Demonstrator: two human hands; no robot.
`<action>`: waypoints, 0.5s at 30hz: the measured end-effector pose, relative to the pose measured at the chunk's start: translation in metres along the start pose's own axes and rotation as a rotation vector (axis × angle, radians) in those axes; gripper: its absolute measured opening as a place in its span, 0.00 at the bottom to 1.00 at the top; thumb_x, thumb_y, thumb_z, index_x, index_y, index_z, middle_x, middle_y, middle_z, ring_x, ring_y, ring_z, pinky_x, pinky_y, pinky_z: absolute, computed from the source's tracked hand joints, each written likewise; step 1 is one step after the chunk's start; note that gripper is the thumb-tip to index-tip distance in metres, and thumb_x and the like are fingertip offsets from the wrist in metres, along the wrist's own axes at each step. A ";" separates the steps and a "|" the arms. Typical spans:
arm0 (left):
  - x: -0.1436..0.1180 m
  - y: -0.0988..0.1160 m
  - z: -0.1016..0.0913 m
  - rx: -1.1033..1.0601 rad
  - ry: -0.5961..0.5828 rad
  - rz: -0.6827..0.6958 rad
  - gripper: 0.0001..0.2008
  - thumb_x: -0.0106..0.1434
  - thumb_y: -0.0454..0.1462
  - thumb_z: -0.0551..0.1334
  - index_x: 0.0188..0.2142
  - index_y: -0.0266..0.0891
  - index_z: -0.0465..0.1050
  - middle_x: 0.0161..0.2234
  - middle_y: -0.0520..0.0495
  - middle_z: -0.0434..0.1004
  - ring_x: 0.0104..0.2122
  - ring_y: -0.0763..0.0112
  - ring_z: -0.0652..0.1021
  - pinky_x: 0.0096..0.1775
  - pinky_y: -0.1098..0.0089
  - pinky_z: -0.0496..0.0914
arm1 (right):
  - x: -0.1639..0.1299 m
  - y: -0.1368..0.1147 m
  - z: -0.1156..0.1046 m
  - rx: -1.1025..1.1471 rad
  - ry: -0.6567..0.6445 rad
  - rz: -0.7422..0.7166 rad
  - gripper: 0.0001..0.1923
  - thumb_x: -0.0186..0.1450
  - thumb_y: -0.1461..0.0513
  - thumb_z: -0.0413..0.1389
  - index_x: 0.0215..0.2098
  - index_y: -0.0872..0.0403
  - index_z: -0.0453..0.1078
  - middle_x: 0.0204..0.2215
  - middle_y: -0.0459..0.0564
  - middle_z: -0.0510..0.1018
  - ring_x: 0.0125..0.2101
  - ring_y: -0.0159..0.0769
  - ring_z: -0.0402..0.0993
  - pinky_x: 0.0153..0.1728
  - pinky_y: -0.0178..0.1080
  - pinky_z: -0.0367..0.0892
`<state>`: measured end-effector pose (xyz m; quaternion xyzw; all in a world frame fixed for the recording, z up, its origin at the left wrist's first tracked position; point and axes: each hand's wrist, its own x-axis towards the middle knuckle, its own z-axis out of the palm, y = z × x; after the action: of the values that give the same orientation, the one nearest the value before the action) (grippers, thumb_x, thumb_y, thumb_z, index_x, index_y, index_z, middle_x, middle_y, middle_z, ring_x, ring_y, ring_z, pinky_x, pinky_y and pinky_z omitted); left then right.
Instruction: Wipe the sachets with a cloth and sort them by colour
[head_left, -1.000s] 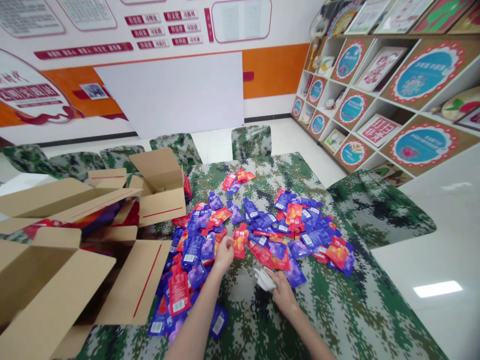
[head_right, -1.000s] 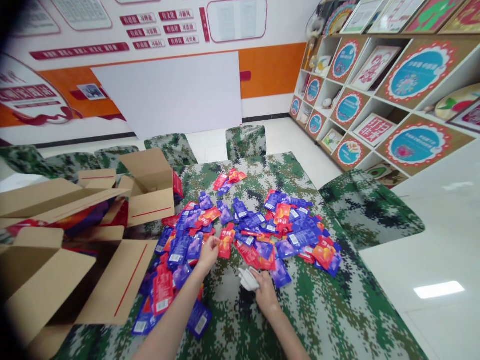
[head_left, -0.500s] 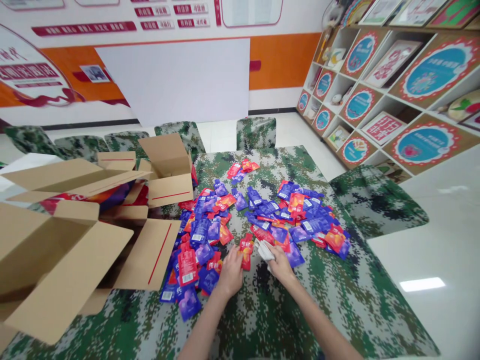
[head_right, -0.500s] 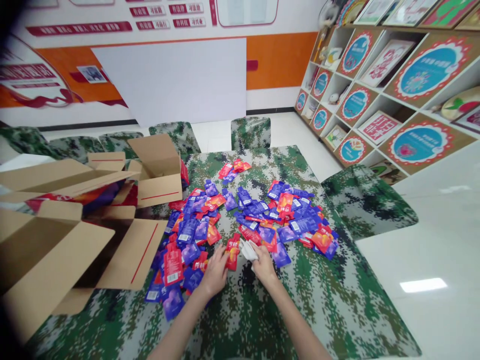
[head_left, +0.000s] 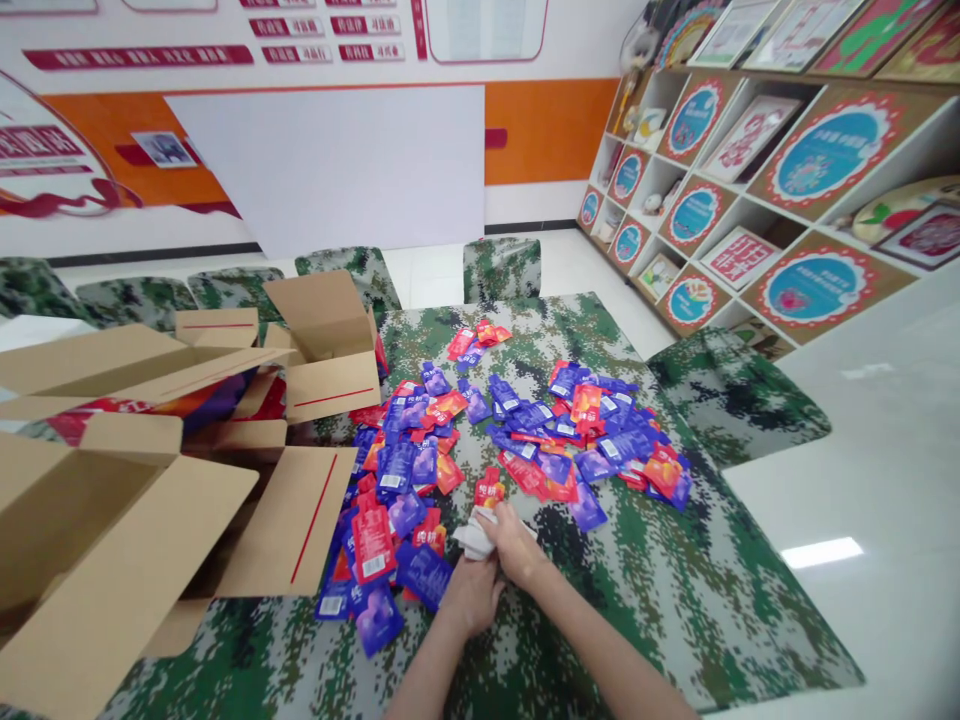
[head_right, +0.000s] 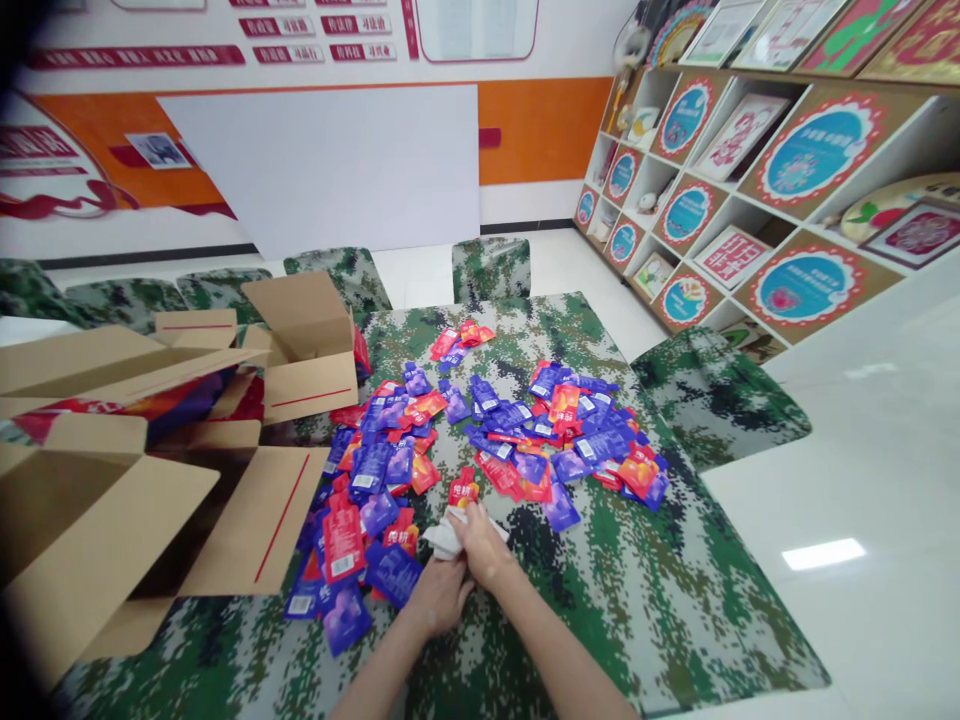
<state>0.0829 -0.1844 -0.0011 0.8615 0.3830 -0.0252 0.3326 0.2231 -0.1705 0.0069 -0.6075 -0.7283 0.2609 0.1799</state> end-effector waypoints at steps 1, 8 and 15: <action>0.000 0.000 0.001 -0.004 -0.004 -0.002 0.28 0.60 0.41 0.53 0.60 0.42 0.53 0.61 0.46 0.53 0.62 0.56 0.47 0.61 0.55 0.44 | 0.000 0.003 0.003 -0.025 -0.009 -0.017 0.21 0.64 0.64 0.48 0.56 0.46 0.60 0.42 0.52 0.64 0.43 0.40 0.59 0.44 0.38 0.59; 0.001 -0.005 0.006 0.012 -0.039 -0.014 0.35 0.61 0.46 0.52 0.63 0.38 0.42 0.64 0.43 0.43 0.62 0.55 0.45 0.61 0.55 0.42 | 0.027 0.027 0.003 -0.099 -0.029 -0.037 0.24 0.63 0.66 0.48 0.57 0.46 0.58 0.42 0.53 0.63 0.44 0.41 0.57 0.44 0.40 0.59; 0.002 -0.003 -0.001 0.051 -0.016 0.025 0.39 0.60 0.45 0.53 0.64 0.35 0.33 0.65 0.46 0.27 0.63 0.59 0.37 0.61 0.59 0.40 | 0.076 0.050 -0.002 -0.107 0.024 0.056 0.18 0.63 0.66 0.47 0.51 0.54 0.65 0.41 0.55 0.63 0.44 0.41 0.57 0.46 0.41 0.56</action>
<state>0.0823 -0.1813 -0.0028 0.8741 0.3688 -0.0375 0.3139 0.2487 -0.0893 -0.0251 -0.6396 -0.7217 0.2191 0.1484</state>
